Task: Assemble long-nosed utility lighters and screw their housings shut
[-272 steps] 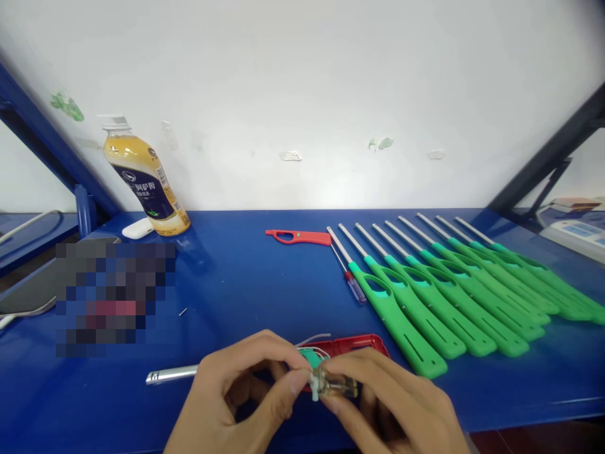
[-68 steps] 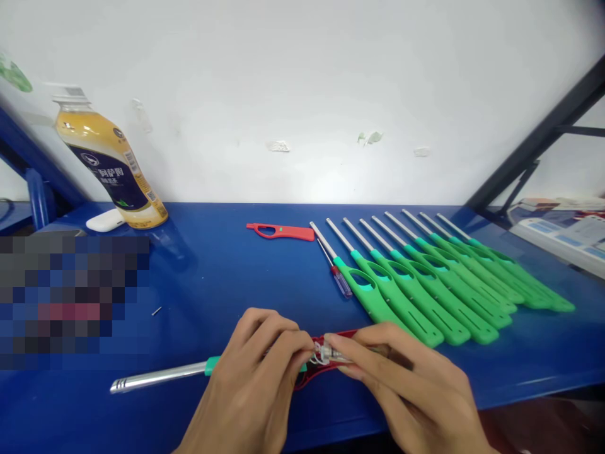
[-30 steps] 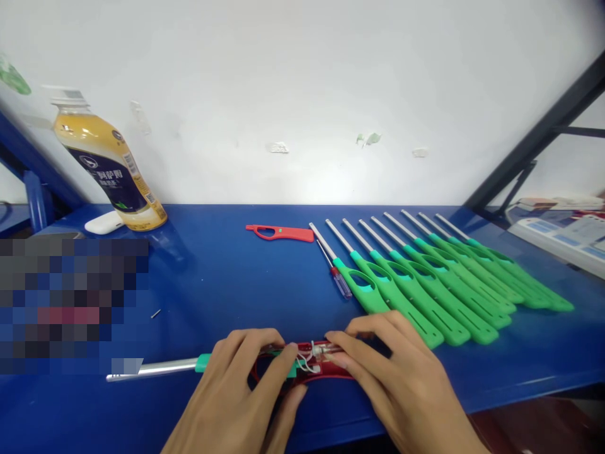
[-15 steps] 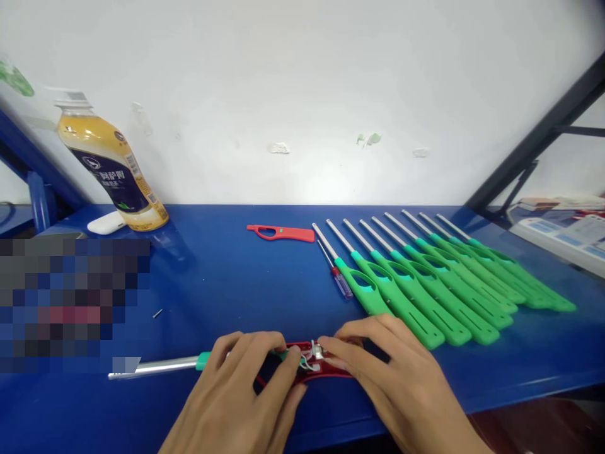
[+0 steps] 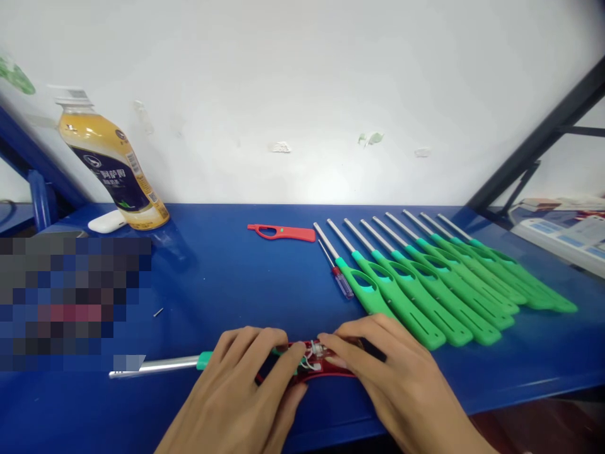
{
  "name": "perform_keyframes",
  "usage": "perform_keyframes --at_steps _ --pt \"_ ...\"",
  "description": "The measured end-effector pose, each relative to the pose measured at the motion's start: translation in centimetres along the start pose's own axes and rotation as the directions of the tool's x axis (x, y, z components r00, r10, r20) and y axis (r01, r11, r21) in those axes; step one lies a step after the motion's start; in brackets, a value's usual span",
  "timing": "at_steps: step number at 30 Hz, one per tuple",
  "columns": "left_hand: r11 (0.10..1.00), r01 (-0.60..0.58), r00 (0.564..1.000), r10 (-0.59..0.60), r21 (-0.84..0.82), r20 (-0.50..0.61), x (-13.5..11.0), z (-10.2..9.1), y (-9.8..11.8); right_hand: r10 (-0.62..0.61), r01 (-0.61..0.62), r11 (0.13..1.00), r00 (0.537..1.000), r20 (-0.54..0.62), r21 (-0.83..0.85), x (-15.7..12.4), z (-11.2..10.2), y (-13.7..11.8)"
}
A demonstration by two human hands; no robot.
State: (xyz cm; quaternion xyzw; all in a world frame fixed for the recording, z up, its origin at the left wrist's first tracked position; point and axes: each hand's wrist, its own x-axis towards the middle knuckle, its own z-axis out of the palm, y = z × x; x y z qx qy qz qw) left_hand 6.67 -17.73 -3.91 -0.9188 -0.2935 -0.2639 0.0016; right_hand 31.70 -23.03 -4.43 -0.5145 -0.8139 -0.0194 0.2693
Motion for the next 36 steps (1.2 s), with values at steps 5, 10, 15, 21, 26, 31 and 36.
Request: perform_keyframes --at_steps 5,10,15,21,26,31,36 --pt "1.0 0.005 1.0 -0.005 -0.013 0.015 -0.1 -0.2 0.1 -0.006 0.006 1.0 1.0 0.017 0.016 0.0 0.0 0.1" --pt "1.0 -0.001 0.999 0.001 0.004 0.04 -0.2 -0.4 0.1 0.004 -0.004 0.999 1.0 0.016 0.031 0.1 -0.3 -0.1" --pt "0.999 -0.019 0.997 0.017 0.029 0.07 -0.1 -0.3 0.1 0.035 -0.036 0.998 0.999 0.02 0.057 0.4 -0.5 -0.5" --pt "0.999 -0.035 0.997 0.032 0.035 0.065 0.0 -0.2 -0.1 0.017 -0.016 1.0 1.0 -0.021 0.014 0.7 -0.3 -0.8" --pt "0.999 -0.041 0.998 0.039 0.03 0.057 -0.1 -0.1 -0.3 -0.036 0.035 0.999 0.999 -0.031 -0.034 1.3 -0.7 -0.4" --pt "0.999 -0.045 0.999 0.045 0.008 0.015 -0.2 0.2 -0.3 -0.116 0.108 0.988 0.991 -0.073 -0.109 2.2 -2.4 0.6" --pt "1.0 -0.02 0.996 0.021 0.018 -0.086 0.1 0.7 0.0 -0.242 0.242 0.921 0.97 0.036 -0.306 5.2 -4.2 2.5"
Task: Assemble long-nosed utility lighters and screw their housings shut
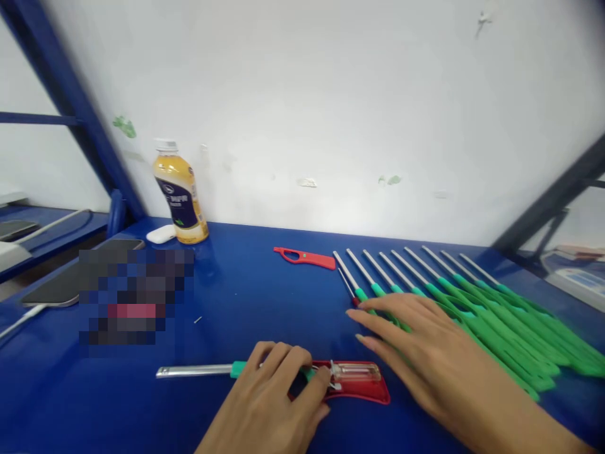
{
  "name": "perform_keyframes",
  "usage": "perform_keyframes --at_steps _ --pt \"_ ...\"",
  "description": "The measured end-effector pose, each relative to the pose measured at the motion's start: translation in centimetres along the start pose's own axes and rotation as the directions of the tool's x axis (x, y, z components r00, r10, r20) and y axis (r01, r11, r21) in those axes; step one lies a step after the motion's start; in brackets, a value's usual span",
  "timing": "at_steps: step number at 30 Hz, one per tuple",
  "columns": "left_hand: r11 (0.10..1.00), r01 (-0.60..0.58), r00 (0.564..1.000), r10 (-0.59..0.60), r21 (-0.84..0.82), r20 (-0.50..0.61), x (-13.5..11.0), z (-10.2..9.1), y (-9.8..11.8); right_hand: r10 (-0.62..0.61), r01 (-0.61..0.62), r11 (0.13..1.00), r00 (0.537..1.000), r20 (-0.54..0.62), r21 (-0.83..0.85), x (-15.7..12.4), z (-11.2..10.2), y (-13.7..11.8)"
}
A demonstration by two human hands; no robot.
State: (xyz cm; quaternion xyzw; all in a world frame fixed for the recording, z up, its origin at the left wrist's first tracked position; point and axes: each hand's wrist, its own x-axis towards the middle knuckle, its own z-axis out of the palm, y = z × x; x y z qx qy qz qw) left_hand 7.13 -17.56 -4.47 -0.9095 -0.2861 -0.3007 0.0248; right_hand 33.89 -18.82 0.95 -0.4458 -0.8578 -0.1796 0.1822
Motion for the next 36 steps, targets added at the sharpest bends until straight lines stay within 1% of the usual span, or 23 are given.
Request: perform_keyframes --at_steps 3,7,10,13,15,17,20,22,25,29,31,33,35,36 --pt "1.0 -0.009 1.0 0.01 0.012 -0.018 0.2 0.3 0.1 -0.135 0.148 0.982 0.984 0.112 -0.115 3.1 1.0 2.5" --pt "0.999 -0.012 0.998 0.014 0.03 -0.062 0.1 0.4 0.0 -0.144 0.173 0.974 0.971 0.19 -0.145 8.0 4.2 5.7" --pt "1.0 -0.015 0.997 0.016 0.01 -0.069 -0.4 0.5 -0.6 -0.117 0.161 0.973 0.962 0.245 -0.167 10.8 6.6 7.3" --pt "1.0 -0.015 0.999 0.015 -0.002 -0.039 -0.8 0.9 -1.2 -0.11 0.171 0.971 0.942 0.317 -0.17 11.8 8.2 7.5" --pt "1.0 -0.016 1.0 0.016 -0.011 -0.027 -1.1 1.0 -1.4 -0.111 0.179 0.969 0.929 0.354 -0.168 11.7 8.7 6.8" --pt "1.0 -0.002 1.0 0.002 -0.031 -0.013 -1.2 1.1 -1.4 -0.116 0.187 0.969 0.922 0.37 -0.161 11.2 8.7 5.7" --pt "0.998 0.044 0.999 -0.043 -0.054 0.023 -1.2 0.8 -1.1 -0.143 0.205 0.97 0.918 0.371 -0.133 10.5 8.1 4.3" --pt "0.997 0.054 0.998 -0.052 -0.063 0.036 -1.2 0.5 -1.0 -0.172 0.226 0.968 0.914 0.367 -0.11 10.3 7.4 3.8" --pt "0.995 0.045 0.999 -0.044 -0.087 0.02 -1.1 0.4 -0.9 -0.206 0.251 0.964 0.915 0.346 -0.09 10.1 6.0 3.7" --pt "0.988 0.065 0.998 -0.067 -0.143 -0.013 -0.7 0.4 -1.0 -0.214 0.245 0.966 0.934 0.286 -0.077 9.2 3.5 3.6" --pt "0.981 0.074 0.994 -0.087 -0.18 -0.063 -0.5 0.1 -0.8 -0.221 0.246 0.967 0.937 0.271 -0.063 8.4 2.0 3.2" --pt "0.973 0.07 0.984 -0.103 -0.22 -0.144 -0.3 -0.5 -0.6 -0.229 0.251 0.967 0.937 0.264 -0.053 7.3 0.5 2.7" --pt "0.973 0.081 0.958 -0.136 -0.216 -0.254 -0.3 -1.5 -0.5 -0.234 0.252 0.967 0.94 0.249 -0.046 6.0 -0.9 2.1" --pt "0.977 0.101 0.934 -0.158 -0.187 -0.32 -0.4 -2.0 -0.6 -0.236 0.253 0.967 0.941 0.243 -0.038 5.3 -1.6 1.9"
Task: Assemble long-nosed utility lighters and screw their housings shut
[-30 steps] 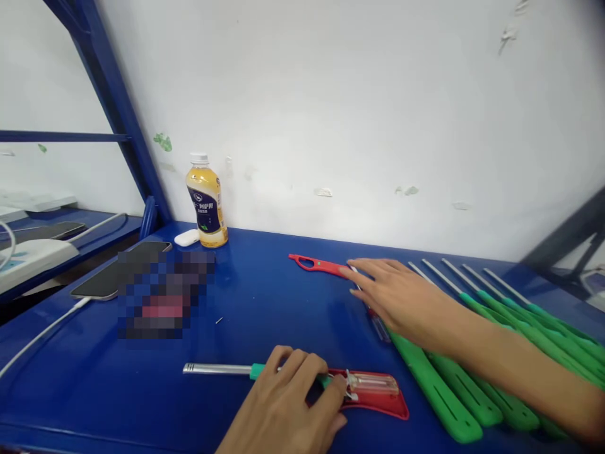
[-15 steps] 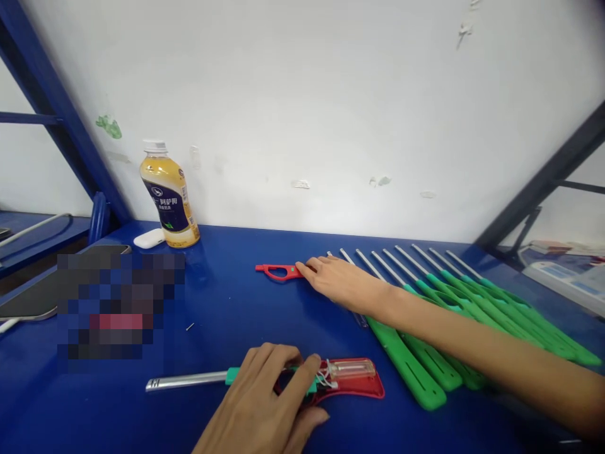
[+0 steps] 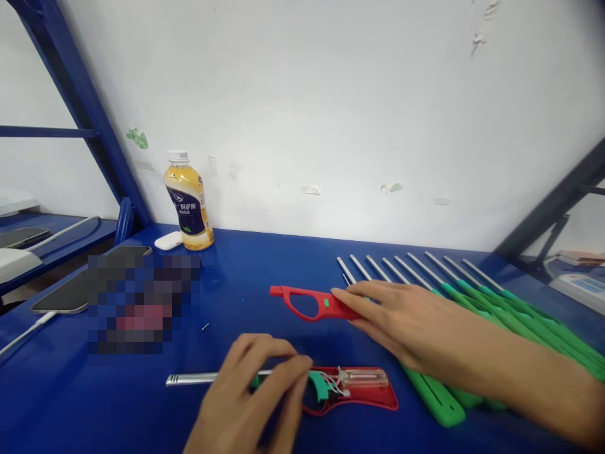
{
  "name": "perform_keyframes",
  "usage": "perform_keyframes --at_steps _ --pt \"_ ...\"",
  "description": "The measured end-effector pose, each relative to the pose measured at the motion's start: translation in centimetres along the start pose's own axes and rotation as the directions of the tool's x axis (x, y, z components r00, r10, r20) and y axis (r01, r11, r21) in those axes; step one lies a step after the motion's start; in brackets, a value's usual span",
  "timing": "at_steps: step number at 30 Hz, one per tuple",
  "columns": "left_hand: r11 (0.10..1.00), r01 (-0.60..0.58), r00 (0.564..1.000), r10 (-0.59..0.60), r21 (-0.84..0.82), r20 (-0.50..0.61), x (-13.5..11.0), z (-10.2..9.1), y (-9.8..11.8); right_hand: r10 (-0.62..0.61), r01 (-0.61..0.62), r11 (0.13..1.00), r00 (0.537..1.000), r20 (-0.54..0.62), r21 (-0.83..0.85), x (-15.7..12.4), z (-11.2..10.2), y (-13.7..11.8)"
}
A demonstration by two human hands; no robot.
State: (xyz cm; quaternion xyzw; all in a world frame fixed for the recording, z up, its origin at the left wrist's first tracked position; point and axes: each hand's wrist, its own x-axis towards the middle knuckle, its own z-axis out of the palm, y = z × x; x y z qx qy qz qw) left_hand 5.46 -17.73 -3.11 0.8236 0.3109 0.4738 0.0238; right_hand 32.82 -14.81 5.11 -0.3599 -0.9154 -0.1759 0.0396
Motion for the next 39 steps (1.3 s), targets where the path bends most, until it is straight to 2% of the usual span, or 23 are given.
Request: perform_keyframes --at_steps 2,3,5,7,9,11,14,19,24,34,39 --pt "0.992 0.058 0.991 -0.043 0.114 -0.13 0.2 -1.2 -0.3 -0.012 0.012 0.999 1.0 0.007 0.034 -1.4 -0.7 -0.6" --pt "0.983 0.093 0.985 -0.068 0.156 -0.156 0.2 -1.8 -0.6 -0.022 0.02 0.998 0.999 0.025 0.058 -2.0 -0.9 -0.9" --pt "0.97 0.136 0.989 -0.121 0.202 -0.084 0.2 -2.7 -1.3 -0.04 0.033 0.994 0.997 0.066 0.102 -3.1 -0.8 -1.4" --pt "0.965 0.117 0.986 -0.141 0.233 0.087 0.0 -3.3 -2.1 -0.061 0.051 0.991 0.995 0.079 0.121 -3.7 -0.5 -2.1" --pt "0.969 0.051 0.973 -0.103 0.243 0.208 -0.1 -3.4 -2.7 -0.089 0.082 0.989 0.995 0.052 0.124 -4.0 0.0 -2.7" --pt "0.975 0.0 0.966 -0.057 0.223 0.252 -0.2 -3.3 -3.0 -0.105 0.104 0.987 0.994 0.004 0.125 -3.8 0.5 -3.4" --pt "0.98 -0.023 0.961 -0.033 0.197 0.275 -0.1 -3.0 -3.0 -0.094 0.099 0.988 0.995 -0.044 0.117 -3.4 0.9 -4.0" --pt "0.992 -0.035 0.943 -0.007 0.118 0.333 0.1 -2.5 -3.0 -0.083 0.086 0.988 0.996 -0.031 0.132 -3.1 1.3 -4.1" --pt "0.995 -0.004 0.932 -0.031 0.096 0.362 -0.4 -2.0 -3.4 -0.068 0.075 0.987 0.996 -0.053 0.143 -3.5 1.6 -4.2" --pt "0.995 0.02 0.925 -0.057 0.102 0.376 -0.1 -1.9 -3.5 -0.056 0.059 0.989 0.998 -0.026 0.134 -3.7 1.7 -4.0" --pt "0.994 0.031 0.926 -0.069 0.107 0.371 -0.5 -1.8 -3.5 -0.043 0.049 0.991 0.998 -0.053 0.127 -3.6 1.9 -4.1"
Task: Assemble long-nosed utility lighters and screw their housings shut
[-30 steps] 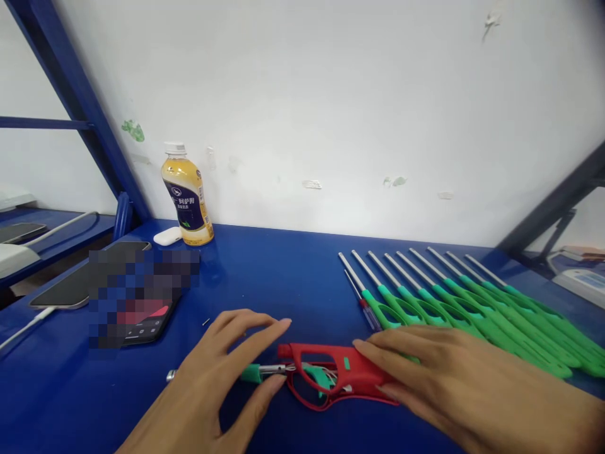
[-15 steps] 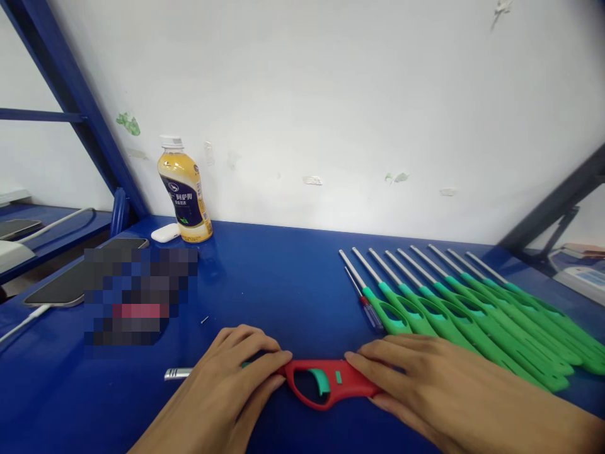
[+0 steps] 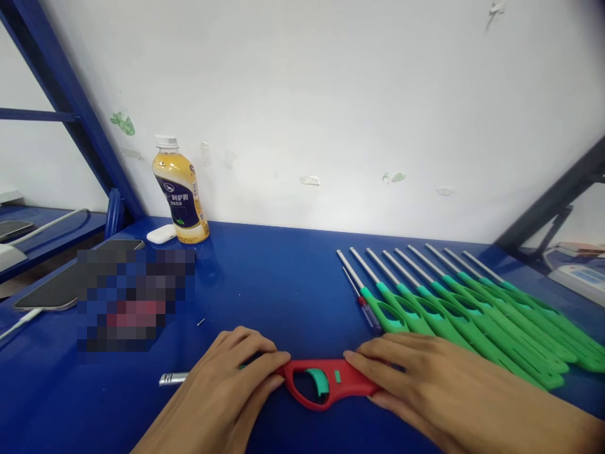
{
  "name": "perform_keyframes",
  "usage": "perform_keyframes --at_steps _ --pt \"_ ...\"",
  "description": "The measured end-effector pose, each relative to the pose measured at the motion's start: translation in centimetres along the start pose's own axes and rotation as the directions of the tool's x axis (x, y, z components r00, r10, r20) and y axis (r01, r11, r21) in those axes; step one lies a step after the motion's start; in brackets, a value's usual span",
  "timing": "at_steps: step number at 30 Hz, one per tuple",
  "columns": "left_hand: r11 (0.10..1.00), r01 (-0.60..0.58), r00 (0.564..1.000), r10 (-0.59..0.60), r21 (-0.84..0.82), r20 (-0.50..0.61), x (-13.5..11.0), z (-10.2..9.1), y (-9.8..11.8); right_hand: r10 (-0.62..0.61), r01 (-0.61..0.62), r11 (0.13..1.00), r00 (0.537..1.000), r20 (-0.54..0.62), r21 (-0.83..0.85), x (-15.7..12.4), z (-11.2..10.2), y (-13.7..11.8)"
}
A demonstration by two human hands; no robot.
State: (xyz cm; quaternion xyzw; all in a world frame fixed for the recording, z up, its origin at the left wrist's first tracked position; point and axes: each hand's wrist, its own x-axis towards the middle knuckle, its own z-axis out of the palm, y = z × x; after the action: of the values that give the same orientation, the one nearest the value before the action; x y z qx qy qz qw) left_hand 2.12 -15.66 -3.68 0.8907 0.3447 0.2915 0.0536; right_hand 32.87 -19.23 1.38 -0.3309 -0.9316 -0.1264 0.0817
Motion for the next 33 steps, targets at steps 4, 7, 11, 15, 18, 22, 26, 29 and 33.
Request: perform_keyframes --at_steps 4,7,11,15,18,22,26,29,33 --pt "0.999 -0.024 1.0 0.025 0.024 -0.016 -0.2 0.0 -0.2 -0.01 0.01 1.0 1.0 -0.008 -0.014 0.3 0.1 -0.2" --pt "0.996 -0.043 0.997 0.048 0.073 -0.067 -0.2 0.0 -0.3 -0.025 0.024 0.999 0.999 -0.033 -0.038 0.2 -0.2 0.1" --pt "0.987 0.042 0.987 -0.017 0.155 -0.158 -0.3 0.1 -0.2 0.006 -0.004 0.997 0.999 0.033 -0.076 -1.7 -1.2 1.3" --pt "0.995 0.0 0.997 0.008 0.1 -0.082 -0.2 0.4 0.3 0.139 -0.132 0.984 0.989 0.049 -0.122 -4.5 -1.9 2.2" --pt "0.999 -0.042 0.999 0.042 0.018 -0.02 0.1 0.7 0.6 0.126 -0.123 0.987 0.992 0.024 -0.101 -4.6 -1.7 1.8" --pt "0.997 -0.079 0.996 0.079 0.0 -0.035 0.4 0.9 0.7 0.077 -0.082 0.996 0.99 -0.118 -0.036 -2.8 -1.1 0.7" --pt "0.996 -0.089 0.994 0.09 0.007 -0.057 0.4 0.9 0.7 0.086 -0.09 0.996 0.989 -0.121 -0.027 -1.8 -1.3 0.2" --pt "0.996 -0.087 0.995 0.086 -0.01 -0.04 0.3 1.0 0.8 0.106 -0.107 0.994 0.994 -0.033 -0.028 -1.8 -1.8 0.2" --pt "0.996 -0.085 0.996 0.085 0.001 -0.024 0.2 1.2 1.0 0.089 -0.089 0.996 0.996 -0.002 -0.031 -1.6 -2.4 0.3"
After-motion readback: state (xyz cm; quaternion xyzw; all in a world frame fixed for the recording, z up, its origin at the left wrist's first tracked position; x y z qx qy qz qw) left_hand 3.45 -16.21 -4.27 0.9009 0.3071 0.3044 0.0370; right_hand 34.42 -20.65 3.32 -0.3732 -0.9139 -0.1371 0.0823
